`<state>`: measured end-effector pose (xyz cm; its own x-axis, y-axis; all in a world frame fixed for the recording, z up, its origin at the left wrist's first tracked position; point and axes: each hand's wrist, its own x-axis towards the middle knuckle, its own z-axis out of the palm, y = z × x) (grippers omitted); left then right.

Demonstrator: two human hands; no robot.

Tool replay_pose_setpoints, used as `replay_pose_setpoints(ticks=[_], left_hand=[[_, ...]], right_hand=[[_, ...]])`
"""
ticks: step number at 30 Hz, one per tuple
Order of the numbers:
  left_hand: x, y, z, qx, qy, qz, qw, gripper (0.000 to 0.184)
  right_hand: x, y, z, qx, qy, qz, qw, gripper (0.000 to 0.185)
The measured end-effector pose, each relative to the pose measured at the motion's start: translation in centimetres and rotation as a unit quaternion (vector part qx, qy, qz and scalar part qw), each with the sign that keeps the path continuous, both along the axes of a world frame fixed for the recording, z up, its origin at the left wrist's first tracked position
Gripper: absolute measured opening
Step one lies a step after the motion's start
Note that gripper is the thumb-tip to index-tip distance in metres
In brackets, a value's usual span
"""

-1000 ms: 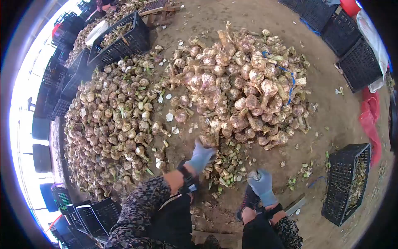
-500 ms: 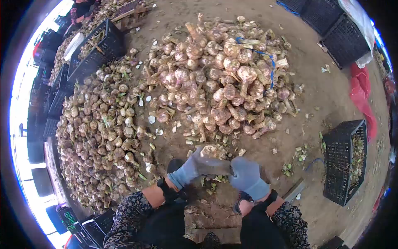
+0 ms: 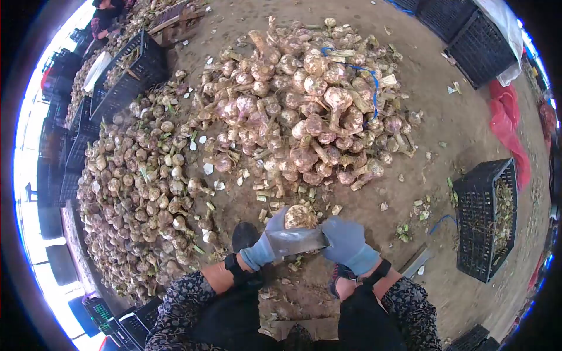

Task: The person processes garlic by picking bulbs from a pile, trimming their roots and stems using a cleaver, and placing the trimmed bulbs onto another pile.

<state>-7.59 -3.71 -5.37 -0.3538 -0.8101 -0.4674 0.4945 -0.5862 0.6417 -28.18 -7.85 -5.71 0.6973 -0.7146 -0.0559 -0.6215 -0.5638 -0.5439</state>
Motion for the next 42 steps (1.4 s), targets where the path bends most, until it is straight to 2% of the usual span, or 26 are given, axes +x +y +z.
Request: replay_pose_setpoints(ticks=[1, 2, 4, 5, 6, 7, 8, 9, 11, 13, 16, 17, 18, 19, 25, 26, 28, 29, 30, 33, 35, 36, 39, 40, 41, 42], left_hand=[[-0.2, 0.1, -1.2, 0.001, 0.0, -0.002, 1.0, 0.05], [-0.5, 0.0, -2.8, 0.118, 0.209, 0.04, 0.97, 0.05], [-0.5, -0.1, -3.5, 0.229, 0.405, 0.078, 0.881, 0.052], [-0.1, 0.0, -2.7, 0.258, 0.37, 0.044, 0.891, 0.056], [-0.2, 0.2, -1.6, 0.113, 0.213, -0.052, 0.969, 0.06], [-0.4, -0.1, 0.5, -0.031, 0.031, -0.134, 0.99, 0.065], [-1.0, -0.6, 3.9, -0.341, -0.277, -0.247, 0.864, 0.069], [-1.7, 0.7, 5.1, -0.327, -0.265, -0.185, 0.888, 0.072], [-1.3, -0.5, 5.3, -0.271, -0.28, -0.188, 0.902, 0.072], [-1.2, -1.1, 4.2, -0.243, -0.297, -0.131, 0.914, 0.078], [-1.7, -1.5, 2.6, -0.21, -0.329, -0.095, 0.916, 0.084], [-1.7, -1.7, 2.8, -0.255, -0.355, -0.109, 0.893, 0.086], [-1.9, -1.2, 1.8, -0.254, -0.357, -0.113, 0.892, 0.086], [-2.2, -0.3, 0.1, -0.095, -0.155, -0.07, 0.981, 0.086], [-2.2, -0.1, 1.0, -0.197, -0.294, -0.028, 0.935, 0.078], [-2.1, -0.2, -0.7, -0.32, -0.391, -0.137, 0.852, 0.074], [-2.3, 0.8, -1.7, -0.429, -0.47, -0.24, 0.733, 0.07], [-3.1, 0.7, 0.3, -0.279, -0.385, -0.109, 0.873, 0.065], [-3.6, 0.8, 1.3, -0.11, -0.273, 0.028, 0.955, 0.061], [-2.9, 1.6, 0.8, -0.119, -0.297, 0.001, 0.947, 0.066], [-1.7, 0.7, 3.7, -0.206, -0.339, -0.028, 0.918, 0.072], [-1.1, -0.2, 6.2, -0.272, -0.364, -0.028, 0.89, 0.078], [-0.6, -2.9, 6.3, -0.189, -0.318, -0.055, 0.928, 0.085], [-0.8, -3.5, 6.1, -0.193, -0.316, -0.045, 0.928, 0.085], [-0.8, -3.9, 5.6, -0.254, -0.39, -0.099, 0.88, 0.085], [-0.8, -3.9, 4.9, -0.307, -0.46, -0.154, 0.818, 0.086]], right_hand=[[-0.2, -0.1, -0.1, 0.001, 0.0, -0.002, 1.0, 0.033], [-0.3, -0.2, -0.2, 0.007, -0.003, -0.004, 1.0, 0.031], [-0.8, -0.9, -0.6, 0.012, -0.007, -0.009, 1.0, 0.029], [-1.3, -1.2, -1.0, 0.015, 0.019, -0.004, 1.0, 0.026], [-2.2, -1.6, -1.6, 0.018, 0.044, 0.0, 0.999, 0.024], [-3.7, -2.3, -3.4, 0.016, 0.121, -0.11, 0.986, 0.022], [-6.1, -3.0, -4.9, 0.017, 0.196, -0.221, 0.955, 0.021], [-9.6, -3.4, -5.2, 0.026, 0.211, -0.26, 0.942, 0.02], [-12.8, -3.0, -5.4, 0.036, 0.228, -0.294, 0.927, 0.019], [-14.1, -2.2, -5.1, -0.103, 0.082, -0.284, 0.95, 0.019], [-7.4, -0.4, 0.2, -0.078, -0.041, -0.204, 0.975, 0.018], [-5.3, 0.3, 1.4, -0.06, -0.08, -0.198, 0.975, 0.02], [-4.0, 0.6, 2.3, -0.015, -0.048, -0.149, 0.988, 0.021], [-3.0, 0.8, 3.1, 0.032, -0.016, -0.1, 0.994, 0.023], [-0.5, 0.6, 4.2, 0.023, -0.026, -0.086, 0.996, 0.032], [-0.4, 0.5, 4.2, 0.028, -0.016, -0.085, 0.996, 0.032], [-1.8, 0.9, 0.6, 0.032, 0.02, -0.088, 0.995, 0.033], [-2.2, 0.8, -1.2, 0.031, 0.054, -0.088, 0.994, 0.033], [-2.2, 1.0, -2.0, 0.028, 0.054, -0.088, 0.994, 0.033], [-3.9, 1.4, -4.8, 0.03, 0.012, -0.084, 0.996, 0.027], [-7.9, 0.4, -8.2, 0.177, 0.253, -0.228, 0.924, 0.024], [-8.9, -0.3, -7.9, 0.172, 0.245, -0.228, 0.926, 0.024], [-10.5, 0.5, -4.6, 0.052, 0.186, -0.237, 0.952, 0.022], [-9.7, -0.2, -4.1, 0.035, 0.089, -0.247, 0.964, 0.023], [-8.6, -0.5, -3.7, 0.023, -0.011, -0.253, 0.967, 0.024], [-7.6, -0.8, -3.2, 0.024, -0.013, -0.247, 0.969, 0.024]])
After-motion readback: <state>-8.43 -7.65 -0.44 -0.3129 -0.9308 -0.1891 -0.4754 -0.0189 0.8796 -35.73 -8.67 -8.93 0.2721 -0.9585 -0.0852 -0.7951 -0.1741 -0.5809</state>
